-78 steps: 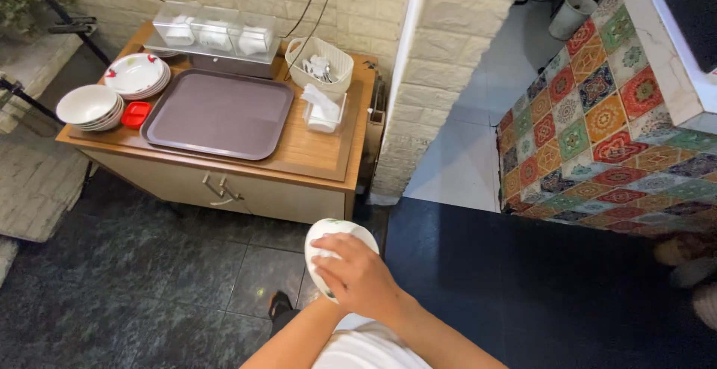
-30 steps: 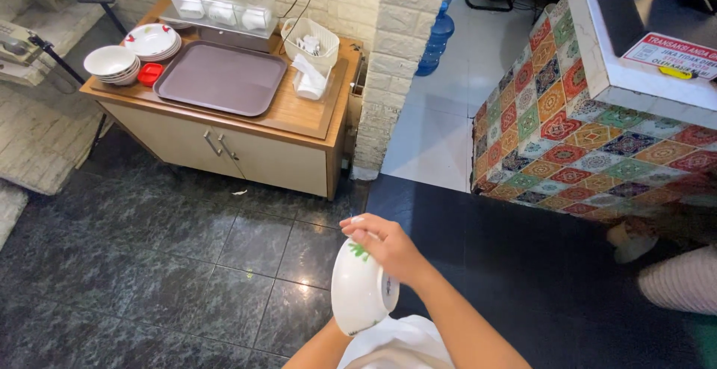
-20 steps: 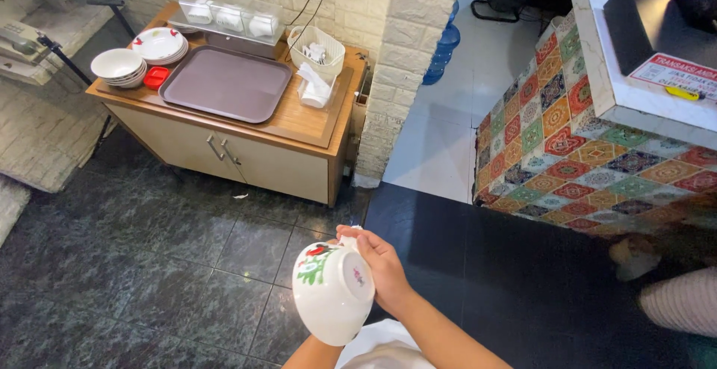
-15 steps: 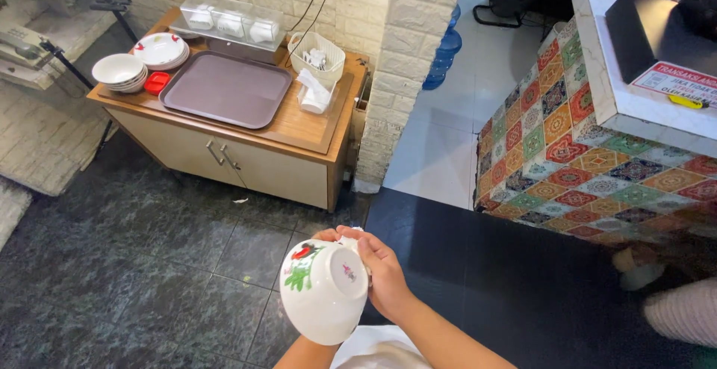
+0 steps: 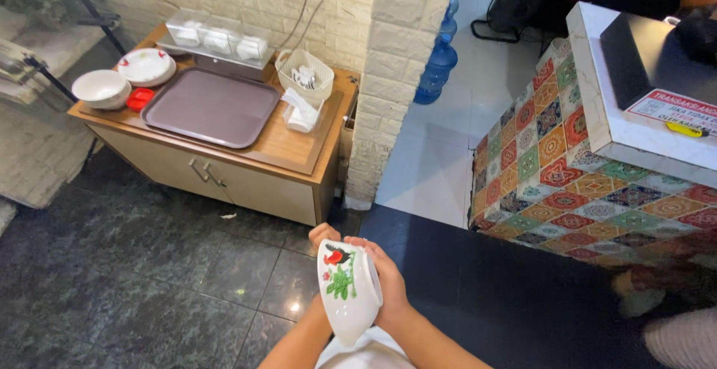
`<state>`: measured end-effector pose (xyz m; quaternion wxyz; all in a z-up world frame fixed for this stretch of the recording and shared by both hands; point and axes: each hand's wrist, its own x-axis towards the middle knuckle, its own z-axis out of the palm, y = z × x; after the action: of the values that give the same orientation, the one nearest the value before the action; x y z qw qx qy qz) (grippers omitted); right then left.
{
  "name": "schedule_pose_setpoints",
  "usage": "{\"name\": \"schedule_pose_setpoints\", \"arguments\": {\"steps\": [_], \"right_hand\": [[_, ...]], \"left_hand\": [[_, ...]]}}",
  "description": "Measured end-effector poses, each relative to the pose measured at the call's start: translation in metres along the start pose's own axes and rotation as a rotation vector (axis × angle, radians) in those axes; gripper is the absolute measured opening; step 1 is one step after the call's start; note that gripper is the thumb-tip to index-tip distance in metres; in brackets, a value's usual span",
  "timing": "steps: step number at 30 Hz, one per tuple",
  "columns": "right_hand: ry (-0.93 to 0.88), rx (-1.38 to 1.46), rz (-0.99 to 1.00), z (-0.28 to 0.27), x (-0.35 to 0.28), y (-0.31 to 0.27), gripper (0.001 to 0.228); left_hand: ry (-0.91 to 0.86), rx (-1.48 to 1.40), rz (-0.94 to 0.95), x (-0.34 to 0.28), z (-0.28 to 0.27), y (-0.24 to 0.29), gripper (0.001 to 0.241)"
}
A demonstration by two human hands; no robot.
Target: Wiping clean various bowls and plates using a cloth at a service counter.
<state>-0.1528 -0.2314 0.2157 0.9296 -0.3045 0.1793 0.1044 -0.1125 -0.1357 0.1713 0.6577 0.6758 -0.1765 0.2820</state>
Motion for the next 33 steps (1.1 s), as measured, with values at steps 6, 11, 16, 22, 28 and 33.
{"name": "schedule_pose_setpoints", "arguments": {"steps": [6, 11, 16, 22, 28, 33], "right_hand": [[-0.038, 0.07, 0.074, -0.055, 0.039, -0.01, 0.038], [0.032, 0.193, 0.057, -0.06, 0.066, -0.037, 0.035], [0.176, 0.135, -0.158, -0.085, 0.086, -0.054, 0.034], [0.202, -0.336, -0.524, -0.085, 0.079, -0.066, 0.03], [0.037, -0.948, -0.605, -0.028, 0.057, -0.093, 0.027], [-0.074, -1.353, -0.732, 0.01, 0.037, -0.102, 0.026]], "left_hand": [[-0.141, 0.185, 0.038, 0.005, 0.008, -0.034, 0.041], [-0.333, -0.198, -0.596, 0.062, 0.006, 0.01, 0.048], [-0.184, -1.05, -1.334, 0.099, 0.001, 0.034, 0.066], [-0.329, -0.675, -1.329, 0.051, 0.015, 0.002, 0.041], [-0.478, -0.394, -1.116, 0.035, 0.017, 0.002, 0.038], [-0.453, -0.407, -1.087, 0.032, 0.016, -0.008, 0.035]]}}
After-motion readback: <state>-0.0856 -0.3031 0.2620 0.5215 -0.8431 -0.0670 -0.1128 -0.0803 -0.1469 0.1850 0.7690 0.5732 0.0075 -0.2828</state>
